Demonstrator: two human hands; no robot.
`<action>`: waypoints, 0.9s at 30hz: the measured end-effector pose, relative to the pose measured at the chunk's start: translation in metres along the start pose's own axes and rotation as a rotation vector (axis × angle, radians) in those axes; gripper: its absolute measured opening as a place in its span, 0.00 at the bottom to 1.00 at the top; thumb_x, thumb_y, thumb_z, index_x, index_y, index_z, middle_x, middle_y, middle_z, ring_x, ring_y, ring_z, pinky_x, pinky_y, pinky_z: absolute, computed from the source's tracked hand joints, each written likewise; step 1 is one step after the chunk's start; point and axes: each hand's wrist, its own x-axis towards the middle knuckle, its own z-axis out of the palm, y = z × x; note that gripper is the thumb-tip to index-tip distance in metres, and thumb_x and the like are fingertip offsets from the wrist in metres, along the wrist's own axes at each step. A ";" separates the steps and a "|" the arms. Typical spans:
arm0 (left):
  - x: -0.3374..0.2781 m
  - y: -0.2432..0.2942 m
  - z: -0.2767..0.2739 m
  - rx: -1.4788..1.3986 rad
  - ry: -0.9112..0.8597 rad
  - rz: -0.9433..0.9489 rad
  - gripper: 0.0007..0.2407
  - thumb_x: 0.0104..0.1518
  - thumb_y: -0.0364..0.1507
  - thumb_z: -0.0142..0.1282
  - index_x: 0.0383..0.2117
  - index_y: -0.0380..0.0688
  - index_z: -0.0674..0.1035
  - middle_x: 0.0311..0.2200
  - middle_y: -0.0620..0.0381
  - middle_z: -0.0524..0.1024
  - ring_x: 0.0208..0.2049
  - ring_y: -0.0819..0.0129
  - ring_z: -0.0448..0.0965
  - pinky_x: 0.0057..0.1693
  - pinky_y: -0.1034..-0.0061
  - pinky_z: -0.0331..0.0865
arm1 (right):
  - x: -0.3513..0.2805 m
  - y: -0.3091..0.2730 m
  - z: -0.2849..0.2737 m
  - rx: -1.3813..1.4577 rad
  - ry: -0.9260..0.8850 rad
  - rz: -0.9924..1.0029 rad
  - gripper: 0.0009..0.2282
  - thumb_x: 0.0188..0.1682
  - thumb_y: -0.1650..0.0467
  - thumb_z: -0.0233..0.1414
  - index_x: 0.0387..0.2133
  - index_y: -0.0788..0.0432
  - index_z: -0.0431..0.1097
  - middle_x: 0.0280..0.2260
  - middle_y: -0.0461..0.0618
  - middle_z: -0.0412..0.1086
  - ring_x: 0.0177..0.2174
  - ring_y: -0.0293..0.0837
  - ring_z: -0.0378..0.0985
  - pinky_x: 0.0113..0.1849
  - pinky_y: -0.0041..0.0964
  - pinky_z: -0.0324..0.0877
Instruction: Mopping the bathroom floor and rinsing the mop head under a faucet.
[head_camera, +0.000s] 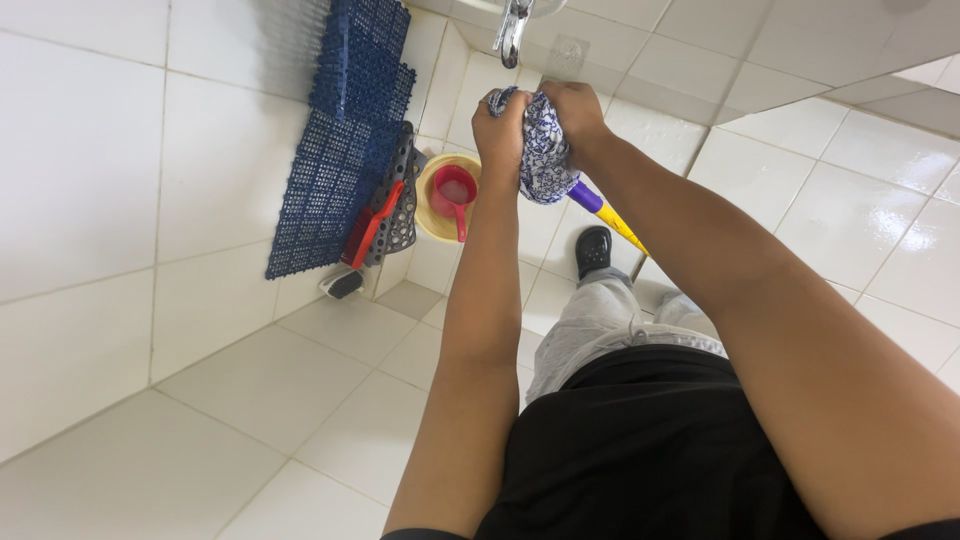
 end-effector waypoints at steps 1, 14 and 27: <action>0.000 0.002 0.001 0.000 0.000 0.001 0.21 0.45 0.30 0.65 0.42 0.24 0.80 0.31 0.49 0.82 0.30 0.68 0.80 0.39 0.76 0.75 | 0.006 0.004 -0.001 0.001 0.000 -0.001 0.09 0.45 0.68 0.54 0.28 0.64 0.75 0.26 0.50 0.75 0.24 0.42 0.78 0.28 0.41 0.74; 0.019 -0.001 0.000 0.027 0.058 0.110 0.14 0.50 0.31 0.61 0.36 0.28 0.80 0.28 0.50 0.80 0.30 0.68 0.78 0.40 0.74 0.73 | 0.016 0.009 0.006 -0.095 0.020 -0.200 0.16 0.49 0.61 0.54 0.39 0.64 0.74 0.32 0.50 0.75 0.31 0.39 0.77 0.35 0.35 0.73; 0.024 0.005 0.007 -0.028 0.082 0.078 0.14 0.54 0.32 0.57 0.38 0.31 0.82 0.31 0.48 0.82 0.33 0.66 0.79 0.44 0.72 0.73 | -0.028 -0.015 0.020 -0.606 0.196 -0.569 0.21 0.47 0.54 0.59 0.39 0.60 0.75 0.38 0.57 0.77 0.39 0.48 0.81 0.44 0.41 0.72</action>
